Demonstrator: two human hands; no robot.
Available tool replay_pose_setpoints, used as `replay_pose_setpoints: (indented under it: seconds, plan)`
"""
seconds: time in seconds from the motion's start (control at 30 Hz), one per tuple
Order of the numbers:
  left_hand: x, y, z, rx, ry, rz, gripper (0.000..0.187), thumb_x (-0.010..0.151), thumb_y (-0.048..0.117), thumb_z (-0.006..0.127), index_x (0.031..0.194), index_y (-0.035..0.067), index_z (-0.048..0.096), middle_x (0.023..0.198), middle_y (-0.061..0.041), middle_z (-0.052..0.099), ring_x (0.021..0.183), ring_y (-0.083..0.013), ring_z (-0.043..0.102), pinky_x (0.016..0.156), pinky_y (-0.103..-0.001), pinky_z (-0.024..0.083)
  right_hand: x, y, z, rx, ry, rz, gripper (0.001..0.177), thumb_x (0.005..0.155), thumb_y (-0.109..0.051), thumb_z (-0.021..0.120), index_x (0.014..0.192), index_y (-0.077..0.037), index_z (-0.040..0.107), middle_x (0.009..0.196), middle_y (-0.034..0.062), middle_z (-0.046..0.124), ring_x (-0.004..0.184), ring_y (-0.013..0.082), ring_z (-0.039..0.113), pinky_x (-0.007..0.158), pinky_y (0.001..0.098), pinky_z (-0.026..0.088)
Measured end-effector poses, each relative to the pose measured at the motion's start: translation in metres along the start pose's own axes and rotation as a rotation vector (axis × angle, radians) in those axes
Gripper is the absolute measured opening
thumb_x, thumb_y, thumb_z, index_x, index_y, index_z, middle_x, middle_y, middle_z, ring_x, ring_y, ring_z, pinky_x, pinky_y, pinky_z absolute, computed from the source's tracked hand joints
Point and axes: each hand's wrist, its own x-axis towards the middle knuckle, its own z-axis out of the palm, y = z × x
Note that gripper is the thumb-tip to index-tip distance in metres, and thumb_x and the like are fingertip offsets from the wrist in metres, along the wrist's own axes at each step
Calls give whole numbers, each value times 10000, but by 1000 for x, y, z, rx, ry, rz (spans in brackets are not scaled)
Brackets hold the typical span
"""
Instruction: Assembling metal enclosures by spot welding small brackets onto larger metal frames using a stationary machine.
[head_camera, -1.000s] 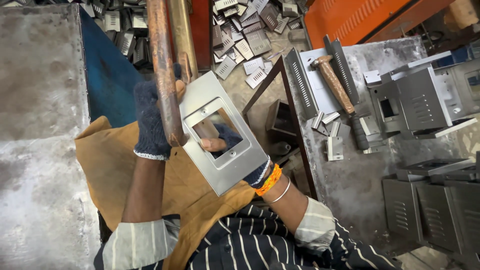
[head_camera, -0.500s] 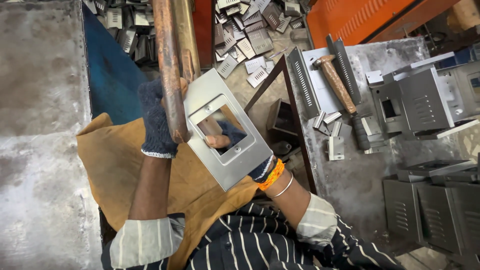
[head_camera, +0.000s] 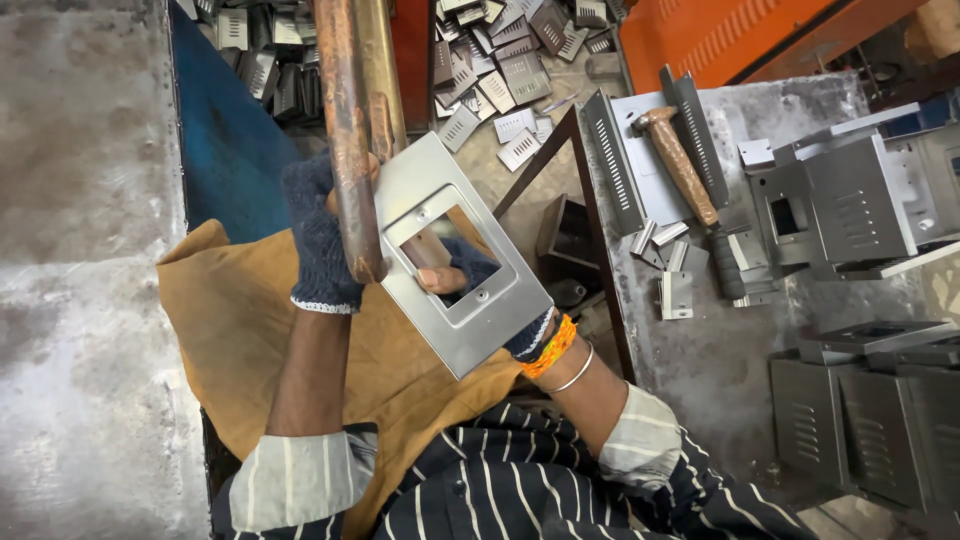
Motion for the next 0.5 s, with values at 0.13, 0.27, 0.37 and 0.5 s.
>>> replay_pose_setpoints:
  seconds: [0.13,0.27,0.37,0.5]
  plan:
    - [-8,-12,-3,220,61,320,284,931,58,778,1195,14,682,1223,-143,631,1195,-280,588,1074,-401,439,-1,-9,5,38,-28,59,573,869,-266,762,1376,-39,623,1153,-11,674,1029,72,606,873,224,481]
    - [-12,-14,-3,200,67,285,296,909,55,777,1175,7,656,1211,-143,622,1178,-285,584,1064,-406,433,-1,-5,1,13,-35,66,616,868,-260,765,1411,-23,597,1166,5,663,1034,79,600,870,226,479]
    - [-11,-1,-2,154,64,288,297,916,66,762,1177,-10,641,1194,-140,628,1154,-264,595,1046,-397,444,-4,-12,5,1,-14,75,641,852,-269,767,1420,-34,585,1153,4,665,1017,78,600,850,226,480]
    - [1,18,0,-70,-10,51,156,960,145,706,974,-11,713,906,-81,714,835,-146,636,780,-314,517,-3,-11,6,39,-35,34,629,842,-259,773,1409,-51,596,1126,-28,656,992,57,574,844,215,463]
